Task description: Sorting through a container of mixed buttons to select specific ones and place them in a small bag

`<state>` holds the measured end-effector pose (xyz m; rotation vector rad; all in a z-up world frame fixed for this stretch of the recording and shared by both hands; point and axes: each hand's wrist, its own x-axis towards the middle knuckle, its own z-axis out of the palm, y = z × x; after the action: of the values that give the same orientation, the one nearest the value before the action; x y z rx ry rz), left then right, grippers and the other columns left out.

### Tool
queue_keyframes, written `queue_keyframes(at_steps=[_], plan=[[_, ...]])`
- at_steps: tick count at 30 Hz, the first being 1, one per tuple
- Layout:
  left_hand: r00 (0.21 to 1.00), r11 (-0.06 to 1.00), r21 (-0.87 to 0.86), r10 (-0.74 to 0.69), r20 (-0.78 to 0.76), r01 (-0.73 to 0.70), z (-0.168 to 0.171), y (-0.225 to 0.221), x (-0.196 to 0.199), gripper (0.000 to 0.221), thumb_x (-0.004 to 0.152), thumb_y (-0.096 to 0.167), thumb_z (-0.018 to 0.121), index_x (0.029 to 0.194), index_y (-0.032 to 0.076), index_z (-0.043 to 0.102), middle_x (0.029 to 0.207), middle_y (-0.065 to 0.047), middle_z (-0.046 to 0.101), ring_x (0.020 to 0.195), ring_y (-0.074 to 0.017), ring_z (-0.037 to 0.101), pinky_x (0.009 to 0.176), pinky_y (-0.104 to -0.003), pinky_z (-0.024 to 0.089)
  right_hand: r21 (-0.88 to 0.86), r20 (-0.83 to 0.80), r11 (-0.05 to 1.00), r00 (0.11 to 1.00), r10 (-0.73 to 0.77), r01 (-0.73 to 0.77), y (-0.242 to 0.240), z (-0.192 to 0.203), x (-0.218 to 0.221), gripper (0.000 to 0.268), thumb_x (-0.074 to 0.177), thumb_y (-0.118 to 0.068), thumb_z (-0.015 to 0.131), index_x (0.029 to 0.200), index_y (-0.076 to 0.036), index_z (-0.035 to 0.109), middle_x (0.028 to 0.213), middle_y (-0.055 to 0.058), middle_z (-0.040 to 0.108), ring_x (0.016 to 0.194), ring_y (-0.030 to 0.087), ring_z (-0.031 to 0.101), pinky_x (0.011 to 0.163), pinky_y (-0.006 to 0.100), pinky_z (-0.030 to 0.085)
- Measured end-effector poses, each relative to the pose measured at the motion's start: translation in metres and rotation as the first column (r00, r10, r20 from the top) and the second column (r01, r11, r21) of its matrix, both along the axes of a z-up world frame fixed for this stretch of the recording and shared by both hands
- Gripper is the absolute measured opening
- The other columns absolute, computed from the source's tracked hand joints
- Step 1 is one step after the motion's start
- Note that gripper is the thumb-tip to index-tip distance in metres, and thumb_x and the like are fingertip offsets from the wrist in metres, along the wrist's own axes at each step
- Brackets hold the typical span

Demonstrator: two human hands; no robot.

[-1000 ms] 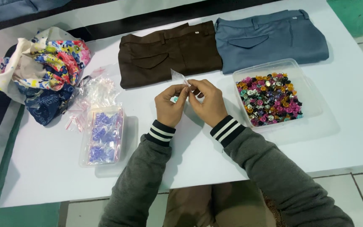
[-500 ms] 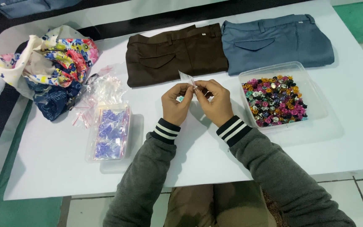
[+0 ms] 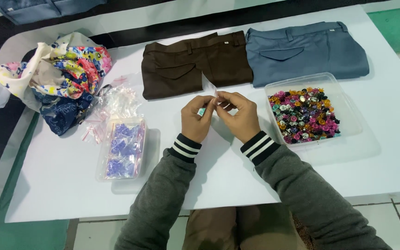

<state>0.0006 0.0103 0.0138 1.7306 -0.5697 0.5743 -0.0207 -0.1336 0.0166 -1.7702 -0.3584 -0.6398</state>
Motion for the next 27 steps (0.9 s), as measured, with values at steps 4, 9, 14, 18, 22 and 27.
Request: queue_keyframes(at_steps=[4, 9, 14, 18, 22, 27], plan=[[0.999, 0.997, 0.078, 0.018, 0.047, -0.022, 0.002, 0.000, -0.002, 0.007, 0.099, 0.007, 0.069, 0.095, 0.007, 0.075, 0.077, -0.009, 0.071, 0.073, -0.0280, 0.072, 0.069, -0.037, 0.059, 0.003, -0.009, 1.000, 1.000, -0.001, 0.001, -0.002, -0.005, 0.002, 0.030, 0.084, 0.004, 0.077, 0.113, 0.003, 0.073, 0.091, 0.016, 0.074, 0.081, 0.027, 0.075, 0.067, 0.032, 0.060], [0.995, 0.988, 0.147, 0.023, 0.096, -0.037, -0.001, 0.000, 0.000, 0.010, 0.101, 0.009, 0.065, 0.092, 0.007, 0.071, 0.072, -0.007, 0.066, 0.070, -0.0292, 0.069, 0.069, -0.039, 0.057, 0.000, -0.016, 0.999, 0.999, -0.039, 0.039, -0.003, -0.014, 0.006, 0.034, 0.083, 0.005, 0.072, 0.118, 0.002, 0.072, 0.085, 0.014, 0.075, 0.072, 0.023, 0.072, 0.062, 0.031, 0.057], [0.982, 0.968, 0.219, 0.085, 0.169, -0.121, -0.006, 0.000, 0.000, 0.011, 0.097, 0.009, 0.068, 0.087, 0.010, 0.069, 0.070, -0.002, 0.065, 0.068, -0.0223, 0.068, 0.069, -0.035, 0.056, -0.014, -0.008, 0.997, 0.997, -0.081, 0.081, -0.003, -0.016, 0.007, 0.032, 0.084, 0.006, 0.071, 0.116, 0.000, 0.073, 0.082, 0.012, 0.076, 0.071, 0.022, 0.072, 0.062, 0.029, 0.057], [0.968, 0.952, 0.243, 0.133, 0.212, -0.184, -0.014, 0.001, 0.004, 0.017, 0.093, 0.007, 0.068, 0.077, 0.013, 0.061, 0.063, 0.001, 0.059, 0.062, -0.0204, 0.064, 0.066, -0.033, 0.054, 0.004, 0.025, 0.992, 0.992, -0.125, 0.125, -0.001, -0.003, 0.001, 0.027, 0.085, 0.003, 0.071, 0.111, -0.002, 0.075, 0.083, 0.009, 0.077, 0.071, 0.021, 0.072, 0.062, 0.028, 0.057], [0.970, 0.956, 0.237, 0.123, 0.209, -0.172, -0.009, 0.001, 0.004, 0.018, 0.091, 0.008, 0.067, 0.075, 0.014, 0.060, 0.061, 0.002, 0.056, 0.059, -0.0205, 0.062, 0.063, -0.033, 0.053, 0.030, 0.067, 0.986, 0.984, -0.164, 0.162, -0.005, 0.000, 0.003, 0.023, 0.088, 0.004, 0.070, 0.110, -0.001, 0.074, 0.084, 0.010, 0.076, 0.071, 0.020, 0.070, 0.060, 0.029, 0.055], [0.965, 0.953, 0.235, 0.141, 0.220, -0.193, -0.008, -0.003, -0.001, 0.019, 0.085, 0.009, 0.066, 0.071, 0.015, 0.055, 0.058, 0.003, 0.051, 0.056, -0.0197, 0.059, 0.062, -0.032, 0.050, -0.088, 0.232, 0.975, 0.956, -0.178, 0.203, -0.004, 0.007, -0.002, 0.023, 0.088, 0.006, 0.069, 0.109, -0.002, 0.073, 0.087, 0.011, 0.073, 0.075, 0.026, 0.069, 0.061, 0.031, 0.057]])
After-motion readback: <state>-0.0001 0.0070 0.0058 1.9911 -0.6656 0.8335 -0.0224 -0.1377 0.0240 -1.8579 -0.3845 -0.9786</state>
